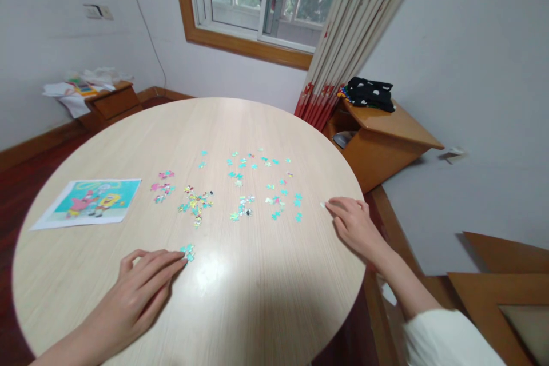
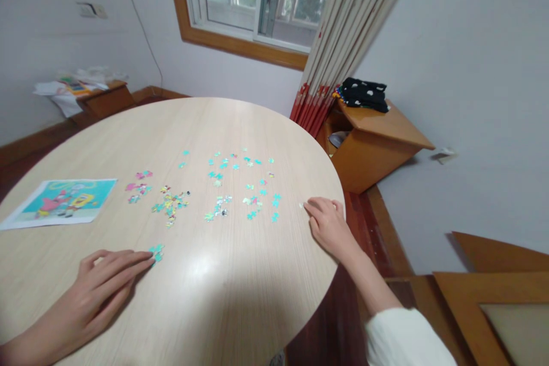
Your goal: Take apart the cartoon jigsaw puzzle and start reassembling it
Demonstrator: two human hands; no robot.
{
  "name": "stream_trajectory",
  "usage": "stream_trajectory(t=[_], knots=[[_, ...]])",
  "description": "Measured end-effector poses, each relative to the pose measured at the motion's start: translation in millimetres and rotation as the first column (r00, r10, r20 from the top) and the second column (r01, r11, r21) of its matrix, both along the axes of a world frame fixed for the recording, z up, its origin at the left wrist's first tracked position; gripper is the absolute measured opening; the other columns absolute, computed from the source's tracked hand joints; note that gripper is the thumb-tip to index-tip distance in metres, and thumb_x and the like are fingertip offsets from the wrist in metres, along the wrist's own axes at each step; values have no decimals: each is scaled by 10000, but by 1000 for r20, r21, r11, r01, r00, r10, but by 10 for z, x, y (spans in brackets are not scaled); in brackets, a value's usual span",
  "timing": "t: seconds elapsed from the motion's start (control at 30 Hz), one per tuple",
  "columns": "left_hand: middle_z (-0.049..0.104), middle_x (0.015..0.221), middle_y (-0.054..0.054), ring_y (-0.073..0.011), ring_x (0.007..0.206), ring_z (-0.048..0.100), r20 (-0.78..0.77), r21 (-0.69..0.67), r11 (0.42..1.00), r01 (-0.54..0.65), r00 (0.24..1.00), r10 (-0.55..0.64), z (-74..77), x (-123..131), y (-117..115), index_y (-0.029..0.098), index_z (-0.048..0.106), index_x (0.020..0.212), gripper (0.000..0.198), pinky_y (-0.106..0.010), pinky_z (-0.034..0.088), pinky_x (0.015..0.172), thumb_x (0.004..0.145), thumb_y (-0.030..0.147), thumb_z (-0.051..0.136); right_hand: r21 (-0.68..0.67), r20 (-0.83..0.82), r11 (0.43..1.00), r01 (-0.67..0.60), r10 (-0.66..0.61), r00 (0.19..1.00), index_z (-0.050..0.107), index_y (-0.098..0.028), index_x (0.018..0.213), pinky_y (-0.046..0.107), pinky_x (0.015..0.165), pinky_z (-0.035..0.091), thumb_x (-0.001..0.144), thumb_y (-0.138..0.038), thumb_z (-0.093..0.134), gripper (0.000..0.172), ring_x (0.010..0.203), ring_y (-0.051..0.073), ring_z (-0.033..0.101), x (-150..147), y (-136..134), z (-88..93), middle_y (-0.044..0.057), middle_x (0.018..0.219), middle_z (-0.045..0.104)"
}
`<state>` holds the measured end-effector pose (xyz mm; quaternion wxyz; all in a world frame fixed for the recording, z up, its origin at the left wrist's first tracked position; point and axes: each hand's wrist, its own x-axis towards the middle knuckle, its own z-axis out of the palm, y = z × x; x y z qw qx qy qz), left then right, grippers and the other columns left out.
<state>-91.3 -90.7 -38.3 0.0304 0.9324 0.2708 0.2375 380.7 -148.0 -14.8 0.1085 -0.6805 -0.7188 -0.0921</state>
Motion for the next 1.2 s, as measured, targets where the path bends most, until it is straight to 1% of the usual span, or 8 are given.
stream_trajectory(t=[0.1,0.17,0.3,0.47,0.6,0.73,0.93,1.2], knots=[[670,1111,-72,-222,980,616,38,-18,1000,-9,999,10,-22,32,14,242,561,1186,362,-391,365,876,865,130,436,-44,-36,991,-126,124,992,642,-208,1062,431,922,311,819,-84,374,382,1046,231,548,-325,-349,22,112,1073,632],[669,1107,-74,-217,978,619,37,-18,1000,12,999,-11,-19,72,28,238,568,1180,360,-387,369,882,862,125,442,-88,-70,972,-220,214,974,620,-188,1098,425,927,308,817,-66,367,397,1049,229,539,-605,-412,64,119,1068,627],[669,1107,-77,-210,990,617,2,-14,999,40,999,-40,10,175,29,232,579,1176,364,-386,367,905,860,118,440,-203,-74,900,-385,378,923,563,-173,1207,429,958,297,832,-100,404,414,1105,248,490,-1107,-156,170,131,1158,590],[669,1108,-90,-208,1007,610,-4,-32,999,7,1000,-7,54,287,-48,218,607,1155,379,-393,351,926,861,86,408,-285,-43,846,-451,458,888,468,-138,1321,436,986,293,858,-132,414,466,1150,257,445,-1418,295,245,148,1237,539],[668,1110,-86,-206,1013,606,16,-11,1000,15,1000,-15,63,310,-74,207,602,1154,382,-387,339,923,857,68,407,-210,-37,894,-396,397,917,421,-150,1368,440,1008,268,868,-128,390,501,1180,253,427,-1326,421,244,143,1279,522],[664,1107,-94,-208,1009,603,29,-14,999,30,999,-30,57,309,-59,192,595,1147,370,-386,336,916,856,61,408,-87,-76,975,-205,199,977,558,-150,1230,424,973,276,858,-94,359,426,1170,250,443,-1067,428,175,145,1236,554],[661,1110,-99,-211,1019,595,44,-16,999,35,998,-34,38,311,-54,201,567,1171,365,-399,328,925,866,74,413,-102,-80,978,-180,172,982,625,-187,1149,406,921,287,850,-103,382,395,1117,243,462,-889,558,77,122,1154,587],[666,1104,-90,-204,1011,601,27,8,1000,13,1000,-13,36,298,-61,206,605,1136,360,-382,342,927,866,81,402,-175,-45,975,-134,128,991,697,-233,1077,399,903,276,860,-117,394,390,1085,235,465,-539,618,250,101,1122,597]])
